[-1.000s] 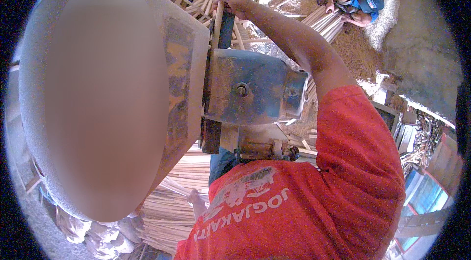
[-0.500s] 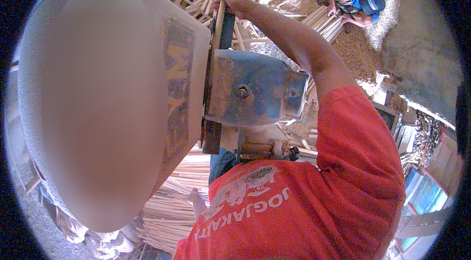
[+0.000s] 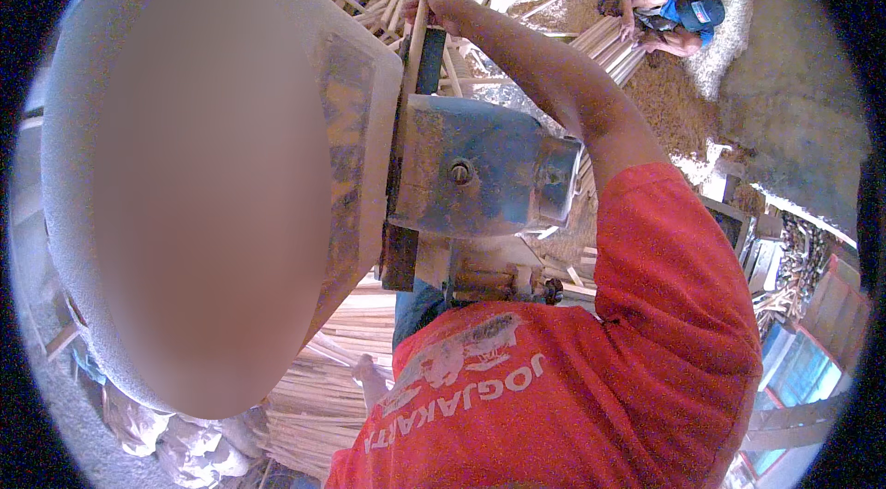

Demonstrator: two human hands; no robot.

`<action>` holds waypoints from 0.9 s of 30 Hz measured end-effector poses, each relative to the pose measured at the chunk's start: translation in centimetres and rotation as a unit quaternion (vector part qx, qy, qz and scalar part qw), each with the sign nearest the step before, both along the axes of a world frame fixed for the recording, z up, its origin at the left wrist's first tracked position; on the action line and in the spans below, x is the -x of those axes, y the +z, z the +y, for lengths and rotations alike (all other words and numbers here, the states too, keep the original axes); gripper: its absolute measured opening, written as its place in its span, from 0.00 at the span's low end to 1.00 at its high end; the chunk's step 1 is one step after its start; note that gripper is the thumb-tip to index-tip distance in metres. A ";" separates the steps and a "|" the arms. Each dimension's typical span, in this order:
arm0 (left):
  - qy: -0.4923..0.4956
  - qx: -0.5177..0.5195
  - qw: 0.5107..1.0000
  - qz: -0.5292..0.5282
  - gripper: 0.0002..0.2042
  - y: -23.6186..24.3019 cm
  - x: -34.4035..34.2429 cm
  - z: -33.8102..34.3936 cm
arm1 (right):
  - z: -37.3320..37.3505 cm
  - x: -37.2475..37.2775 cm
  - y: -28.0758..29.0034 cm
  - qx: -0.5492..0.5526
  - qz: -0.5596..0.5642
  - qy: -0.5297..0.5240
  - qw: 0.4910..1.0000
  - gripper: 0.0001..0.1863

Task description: The person repeatedly feeds thin wooden rods through a powered shaping machine, holding each rod with both hands and guiding it through the cutter. Finished rods are placed into a growing pile on the floor. The process is continuous and repetitive throughout the clip.

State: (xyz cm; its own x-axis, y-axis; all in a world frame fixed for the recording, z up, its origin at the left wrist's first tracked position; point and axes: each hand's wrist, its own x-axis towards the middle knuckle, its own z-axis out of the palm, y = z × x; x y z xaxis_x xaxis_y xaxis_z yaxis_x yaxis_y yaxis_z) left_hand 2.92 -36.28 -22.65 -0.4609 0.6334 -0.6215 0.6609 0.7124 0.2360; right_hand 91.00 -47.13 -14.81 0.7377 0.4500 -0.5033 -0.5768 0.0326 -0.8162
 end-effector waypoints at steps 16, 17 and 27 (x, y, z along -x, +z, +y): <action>0.042 -0.040 0.998 -0.001 0.17 -1.5 0.9 -0.1 | -0.5 -5.3 -3.8 -0.011 -0.123 0.011 0.992 0.15; 0.044 -0.038 0.998 -0.004 0.16 -1.6 1.0 -0.1 | 0.1 -6.8 -4.5 0.154 -0.222 -0.010 0.963 0.15; 0.014 -0.023 1.000 -0.012 0.15 -2.8 -1.2 -0.5 | -5.3 -8.7 13.3 -0.211 -0.120 -0.210 0.947 0.24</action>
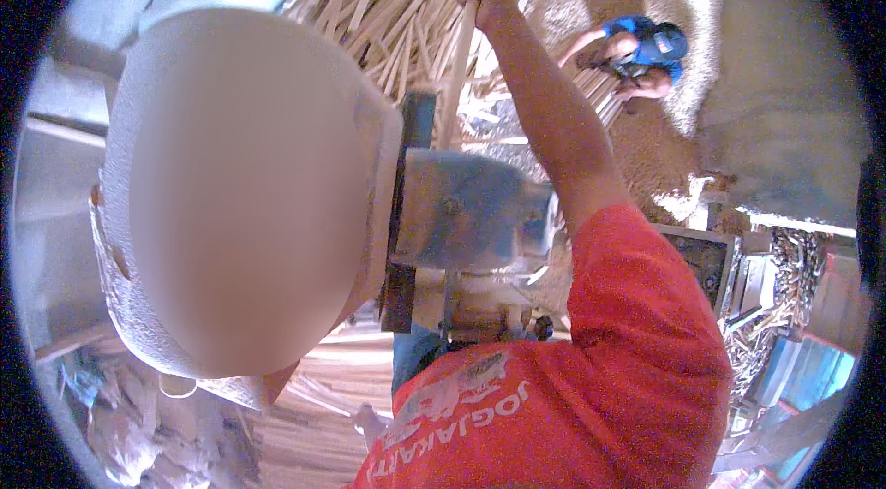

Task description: The person repeatedly feeds thin wooden rods through a powered shaping machine, holding each rod with both hands and guiding it through the cutter. Finished rods are placed into a growing pile on the floor. The process is continuous and repetitive throughout the clip.

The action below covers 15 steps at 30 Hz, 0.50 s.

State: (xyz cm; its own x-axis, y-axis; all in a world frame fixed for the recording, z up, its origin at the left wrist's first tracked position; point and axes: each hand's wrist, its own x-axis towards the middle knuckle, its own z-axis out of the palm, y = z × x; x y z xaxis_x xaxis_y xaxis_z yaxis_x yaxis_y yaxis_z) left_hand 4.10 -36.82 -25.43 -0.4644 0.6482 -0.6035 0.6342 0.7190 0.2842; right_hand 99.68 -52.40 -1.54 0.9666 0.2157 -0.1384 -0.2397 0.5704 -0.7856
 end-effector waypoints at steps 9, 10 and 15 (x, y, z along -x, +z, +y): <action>-0.064 -0.005 0.998 -0.004 0.15 -3.6 -6.8 1.1 | -4.6 8.4 17.6 -0.140 -0.162 0.067 0.975 0.25; -0.072 -0.004 0.997 -0.007 0.14 -4.0 -7.8 1.3 | -4.9 9.3 18.7 -0.130 -0.169 0.061 0.975 0.25; -0.100 -0.003 0.995 -0.027 0.14 -5.3 -11.2 1.8 | -6.8 13.9 21.8 -0.235 -0.229 0.161 0.931 0.28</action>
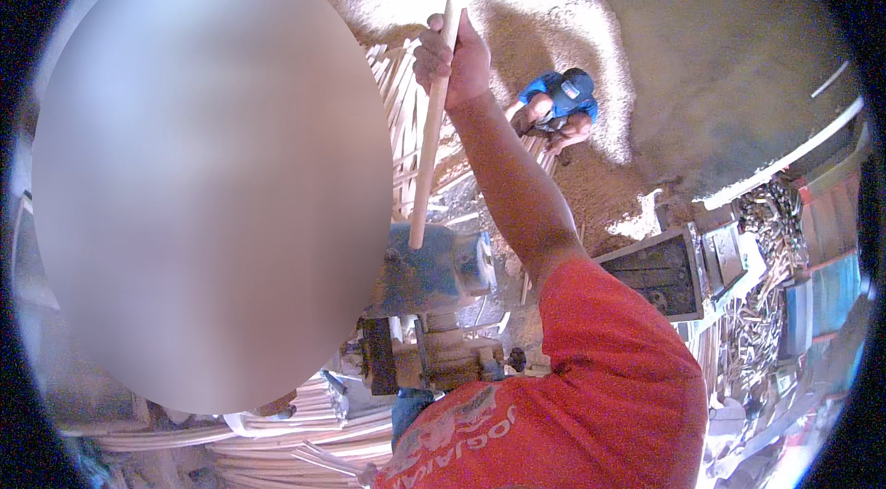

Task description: The person repeatedly feeds thin wooden rods through a powered shaping machine, holding each rod with both hands and guiding it through the cutter. Finished rods are placed into a growing pile on the floor. The process is continuous and repetitive throughout the clip.

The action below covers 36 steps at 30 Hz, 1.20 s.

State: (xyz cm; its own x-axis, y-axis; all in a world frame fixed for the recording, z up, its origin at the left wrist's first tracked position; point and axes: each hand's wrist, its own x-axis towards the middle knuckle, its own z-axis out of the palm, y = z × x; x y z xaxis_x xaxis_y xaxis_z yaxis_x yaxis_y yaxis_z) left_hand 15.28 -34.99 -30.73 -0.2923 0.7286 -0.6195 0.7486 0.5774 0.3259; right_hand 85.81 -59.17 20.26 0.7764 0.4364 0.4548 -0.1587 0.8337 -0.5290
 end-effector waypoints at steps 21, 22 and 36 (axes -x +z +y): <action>-0.042 0.002 0.998 -0.035 0.13 -0.7 2.0 1.6 | 1.9 14.5 -4.3 0.194 0.157 -0.301 0.920 0.25; -0.045 0.004 0.998 -0.036 0.13 -0.7 2.2 1.7 | 1.9 15.2 -4.9 0.194 0.161 -0.322 0.913 0.24; -0.054 0.011 0.998 -0.039 0.12 -0.9 4.2 2.1 | -2.2 15.2 -6.6 0.028 0.172 -0.057 0.983 0.22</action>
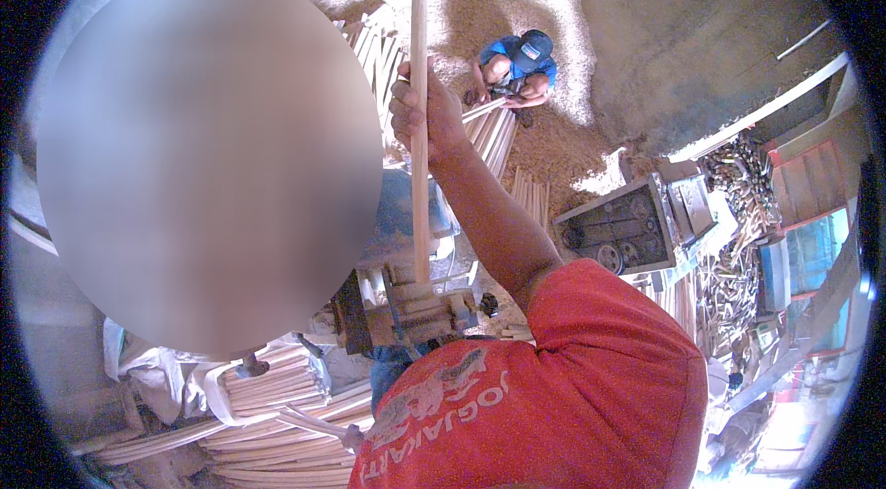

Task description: The person repeatedly feeds thin wooden rods through a powered shaping machine, holding each rod with both hands and guiding it through the cutter. Finished rods are placed into a growing pile on the floor. The process is continuous and repetitive throughout the clip.

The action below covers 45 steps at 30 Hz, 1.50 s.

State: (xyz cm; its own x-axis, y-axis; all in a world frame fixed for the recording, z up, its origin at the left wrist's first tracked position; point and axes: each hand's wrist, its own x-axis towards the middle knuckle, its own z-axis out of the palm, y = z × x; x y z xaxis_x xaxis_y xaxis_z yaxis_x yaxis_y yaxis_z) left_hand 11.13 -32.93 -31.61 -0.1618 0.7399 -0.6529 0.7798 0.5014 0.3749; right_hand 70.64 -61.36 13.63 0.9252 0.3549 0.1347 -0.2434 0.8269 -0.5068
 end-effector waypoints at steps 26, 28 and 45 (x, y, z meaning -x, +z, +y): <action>0.030 0.014 0.999 -0.025 0.10 1.5 6.8 0.3 | 1.3 -21.8 -14.4 0.440 0.203 0.058 0.873 0.11; 0.032 0.013 0.999 -0.024 0.10 1.8 7.1 0.5 | 1.5 -20.2 -16.0 0.485 0.193 0.070 0.850 0.08; 0.015 0.012 0.988 0.156 0.19 0.3 9.9 2.8 | 1.5 -17.2 -17.7 0.817 -0.317 -0.181 0.447 0.24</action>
State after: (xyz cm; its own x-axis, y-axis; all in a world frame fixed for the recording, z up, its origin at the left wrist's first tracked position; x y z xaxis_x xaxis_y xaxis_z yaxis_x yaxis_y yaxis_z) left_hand 1.27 -30.17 -31.26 -0.3782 0.7172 -0.5853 0.8406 0.5309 0.1075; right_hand 87.86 -59.84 -4.03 0.9214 0.3020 0.2446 0.3776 -0.8448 -0.3791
